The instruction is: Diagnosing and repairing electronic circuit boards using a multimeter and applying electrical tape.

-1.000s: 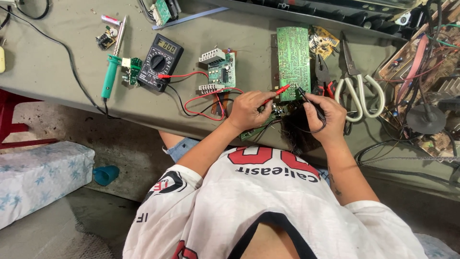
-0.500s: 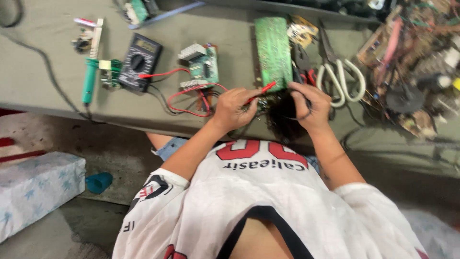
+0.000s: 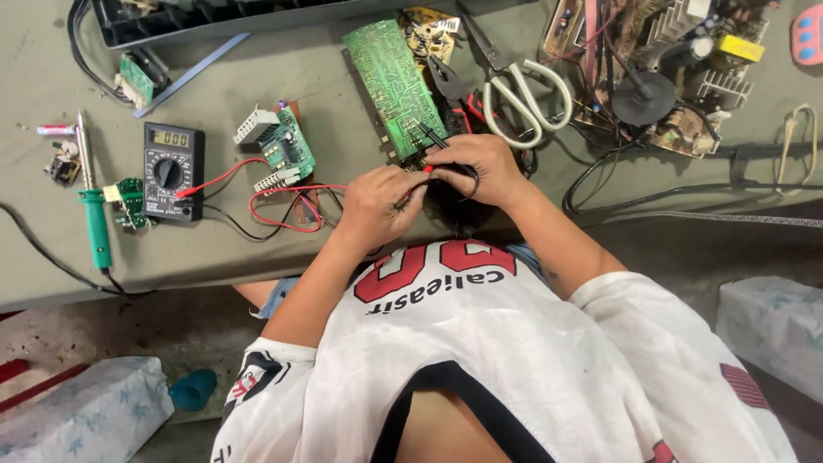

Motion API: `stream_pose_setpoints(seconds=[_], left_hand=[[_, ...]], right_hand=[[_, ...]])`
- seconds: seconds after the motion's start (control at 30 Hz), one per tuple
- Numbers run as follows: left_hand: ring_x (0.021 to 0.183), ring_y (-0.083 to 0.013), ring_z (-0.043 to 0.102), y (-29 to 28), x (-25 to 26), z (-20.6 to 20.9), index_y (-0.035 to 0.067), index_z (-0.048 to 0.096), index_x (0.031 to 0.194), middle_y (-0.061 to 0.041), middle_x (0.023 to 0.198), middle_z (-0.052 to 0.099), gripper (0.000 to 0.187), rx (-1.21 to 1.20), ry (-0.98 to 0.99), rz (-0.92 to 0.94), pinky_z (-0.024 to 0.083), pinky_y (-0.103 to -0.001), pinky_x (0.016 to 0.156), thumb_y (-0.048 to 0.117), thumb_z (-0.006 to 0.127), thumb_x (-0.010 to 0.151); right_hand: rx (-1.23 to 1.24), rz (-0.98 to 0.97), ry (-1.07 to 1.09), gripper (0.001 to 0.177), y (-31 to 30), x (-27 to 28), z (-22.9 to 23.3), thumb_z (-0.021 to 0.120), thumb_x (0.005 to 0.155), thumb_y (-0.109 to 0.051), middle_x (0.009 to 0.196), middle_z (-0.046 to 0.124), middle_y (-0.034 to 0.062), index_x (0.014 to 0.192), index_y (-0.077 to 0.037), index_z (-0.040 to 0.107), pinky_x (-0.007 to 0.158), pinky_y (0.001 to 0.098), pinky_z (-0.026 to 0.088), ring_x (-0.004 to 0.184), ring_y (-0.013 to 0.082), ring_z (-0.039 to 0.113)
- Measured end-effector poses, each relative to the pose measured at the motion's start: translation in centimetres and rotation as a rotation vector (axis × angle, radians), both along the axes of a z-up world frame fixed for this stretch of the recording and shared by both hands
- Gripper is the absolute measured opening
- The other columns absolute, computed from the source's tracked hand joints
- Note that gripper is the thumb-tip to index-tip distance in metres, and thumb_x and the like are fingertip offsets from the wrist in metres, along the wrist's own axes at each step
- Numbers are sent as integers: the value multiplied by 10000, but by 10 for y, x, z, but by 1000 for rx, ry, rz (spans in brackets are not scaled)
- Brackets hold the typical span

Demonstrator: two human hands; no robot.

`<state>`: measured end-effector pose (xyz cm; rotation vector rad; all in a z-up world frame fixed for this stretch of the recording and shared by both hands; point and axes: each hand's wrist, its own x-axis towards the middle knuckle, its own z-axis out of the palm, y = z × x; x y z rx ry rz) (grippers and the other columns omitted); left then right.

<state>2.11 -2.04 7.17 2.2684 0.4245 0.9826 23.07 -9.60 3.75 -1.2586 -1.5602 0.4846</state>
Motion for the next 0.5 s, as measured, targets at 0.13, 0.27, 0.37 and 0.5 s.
stream_pose_setpoints(seconds=[0.13, 0.27, 0.37, 0.5], left_hand=[[845, -280, 681, -3, 4, 3, 145, 778, 1091, -79, 979, 671, 191, 261, -69, 209, 568, -402, 765, 224, 699, 936], [921, -309, 662, -25, -4, -16, 215, 789, 1097, -114, 1078, 653, 312, 424, -181, 370, 537, -454, 830, 274, 834, 794], [781, -263, 681, -44, 8, -13, 187, 791, 993, -66, 951, 667, 196, 215, -161, 190, 578, -390, 715, 172, 796, 797], [849, -282, 721, -47, 5, -28, 189, 765, 1087, -62, 1004, 688, 247, -28, 64, 127, 595, -396, 749, 265, 773, 852]], right_hand=[[-6, -15, 25, 93, 0, 1, 1, 834, 916, -104, 929, 772, 119, 1008, -113, 816, 730, 431, 600, 845, 359, 757], [10, -29, 38, 86, -1, 3, -4, 826, 929, -100, 936, 761, 134, 1011, -90, 805, 709, 437, 601, 840, 369, 752], [12, -34, 7, 84, 0, 6, -10, 822, 941, -122, 922, 738, 162, 1008, -76, 799, 684, 458, 591, 814, 400, 733], [3, -41, 10, 95, 0, 5, -12, 818, 945, -148, 921, 731, 164, 1007, -80, 794, 683, 461, 586, 823, 401, 731]])
